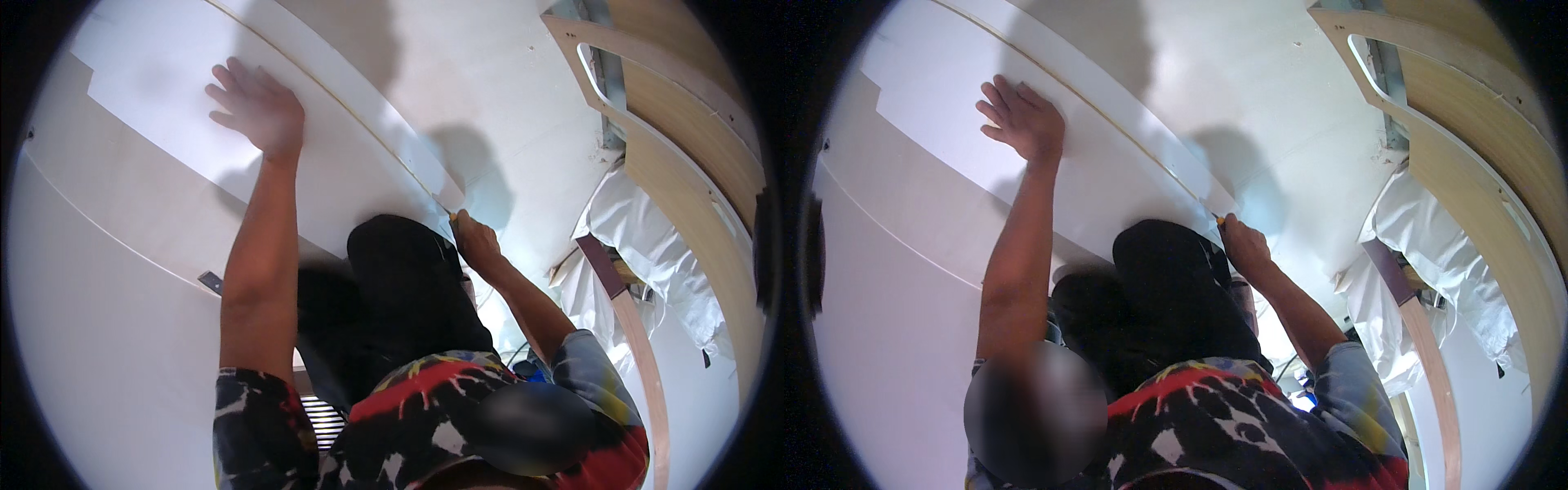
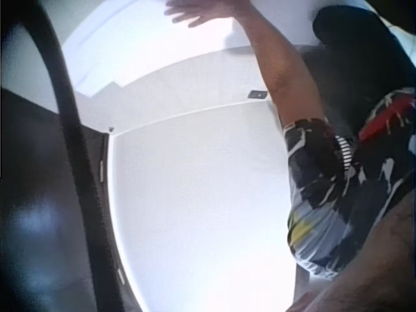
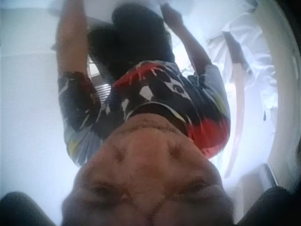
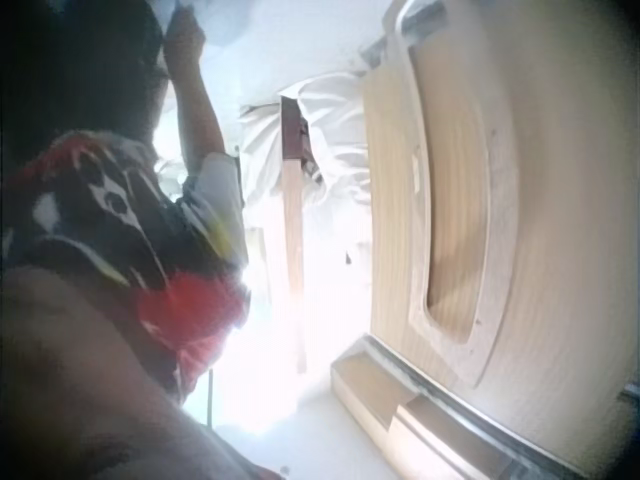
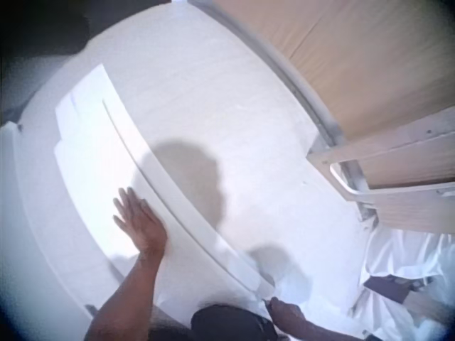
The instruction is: The person cuts a white panel on the floor using a utility knife, then sands the cut edge. They then place a wooden template over a sink cutout and trace its outline with the knife.
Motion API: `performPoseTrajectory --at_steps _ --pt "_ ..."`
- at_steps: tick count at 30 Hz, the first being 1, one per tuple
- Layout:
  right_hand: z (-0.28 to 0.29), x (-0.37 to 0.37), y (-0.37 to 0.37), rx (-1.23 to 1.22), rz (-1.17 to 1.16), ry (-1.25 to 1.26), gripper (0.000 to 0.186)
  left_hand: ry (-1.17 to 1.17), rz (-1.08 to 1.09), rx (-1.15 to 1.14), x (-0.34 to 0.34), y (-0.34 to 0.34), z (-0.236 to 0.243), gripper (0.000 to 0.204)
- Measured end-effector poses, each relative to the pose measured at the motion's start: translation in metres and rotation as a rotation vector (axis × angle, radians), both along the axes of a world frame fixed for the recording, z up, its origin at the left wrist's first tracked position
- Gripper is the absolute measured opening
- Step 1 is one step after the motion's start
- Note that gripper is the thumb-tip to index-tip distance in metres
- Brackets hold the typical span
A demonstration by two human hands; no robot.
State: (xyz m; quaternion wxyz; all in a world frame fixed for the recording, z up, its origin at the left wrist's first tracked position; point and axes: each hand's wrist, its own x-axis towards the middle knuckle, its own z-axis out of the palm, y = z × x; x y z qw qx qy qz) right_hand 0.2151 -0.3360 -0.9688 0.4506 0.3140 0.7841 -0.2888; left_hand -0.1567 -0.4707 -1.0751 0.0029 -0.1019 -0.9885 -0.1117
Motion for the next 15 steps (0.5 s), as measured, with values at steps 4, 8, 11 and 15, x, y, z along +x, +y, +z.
performPoseTrajectory --at_steps 4,8,11,15 --pt "-0.002 -0.018 0.009 0.009 0.014 -0.036 0.029 0.023 -0.008 -0.055 -0.006 0.002 -0.006 0.054" --pt "0.014 -0.028 0.005 0.047 -0.156 0.055 0.029 -0.065 0.021 -0.043 -0.006 0.001 0.007 0.055" --pt "0.019 -0.092 0.009 0.076 -0.206 0.312 0.023 -0.028 0.030 -0.017 0.000 -0.002 -0.003 0.055" --pt "-0.023 -0.186 -0.004 0.092 -0.120 0.599 0.019 -0.005 0.024 -0.021 -0.001 -0.001 -0.008 0.055"
